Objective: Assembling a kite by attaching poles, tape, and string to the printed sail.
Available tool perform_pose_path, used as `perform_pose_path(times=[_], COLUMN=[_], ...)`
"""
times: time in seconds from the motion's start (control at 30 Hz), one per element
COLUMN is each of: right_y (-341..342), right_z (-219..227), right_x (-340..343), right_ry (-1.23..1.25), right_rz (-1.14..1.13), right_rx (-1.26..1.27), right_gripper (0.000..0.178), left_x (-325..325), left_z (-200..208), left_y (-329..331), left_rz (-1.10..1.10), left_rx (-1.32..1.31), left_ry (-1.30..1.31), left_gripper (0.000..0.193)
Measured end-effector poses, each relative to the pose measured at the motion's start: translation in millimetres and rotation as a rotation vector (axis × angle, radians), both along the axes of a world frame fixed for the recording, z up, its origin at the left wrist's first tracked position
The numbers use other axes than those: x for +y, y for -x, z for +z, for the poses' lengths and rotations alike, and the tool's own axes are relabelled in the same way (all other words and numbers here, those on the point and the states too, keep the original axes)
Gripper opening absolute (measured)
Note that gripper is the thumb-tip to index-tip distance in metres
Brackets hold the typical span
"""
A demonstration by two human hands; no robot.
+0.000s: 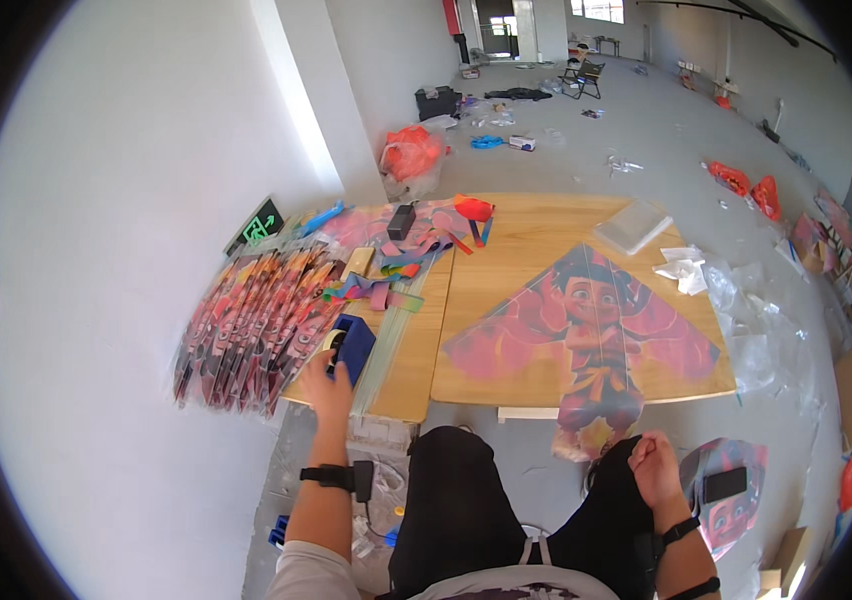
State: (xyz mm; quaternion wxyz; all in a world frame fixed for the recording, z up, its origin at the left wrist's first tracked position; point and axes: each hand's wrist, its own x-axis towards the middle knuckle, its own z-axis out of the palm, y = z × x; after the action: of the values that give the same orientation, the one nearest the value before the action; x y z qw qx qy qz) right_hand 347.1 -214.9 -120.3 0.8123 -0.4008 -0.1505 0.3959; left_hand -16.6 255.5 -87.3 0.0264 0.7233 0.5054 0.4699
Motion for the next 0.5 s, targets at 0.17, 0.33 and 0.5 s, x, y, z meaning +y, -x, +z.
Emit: perform_pose_path(times=[0.17,0.33,0.5], right_y=[-2,3,4], right_z=[3,2,-1], right_x=[2,10,0], right_ry=[0.000,0.034,0.052], right_rz=[-0.068,-0.002,-0.037], right_rx=[0.068,0.054,0.055], right_gripper=[0.020,0.020,0.020], left_x=[48,93,93], left_z=[-21,-39,-29], left_y=[72,100,55], left_rz=[0.071,-0.140,-0.036], left_rx=[0.093,-0.266,-0.336], left_ry=[0.456,0.897,1.064], left_gripper=[0.035,0.067,0.075])
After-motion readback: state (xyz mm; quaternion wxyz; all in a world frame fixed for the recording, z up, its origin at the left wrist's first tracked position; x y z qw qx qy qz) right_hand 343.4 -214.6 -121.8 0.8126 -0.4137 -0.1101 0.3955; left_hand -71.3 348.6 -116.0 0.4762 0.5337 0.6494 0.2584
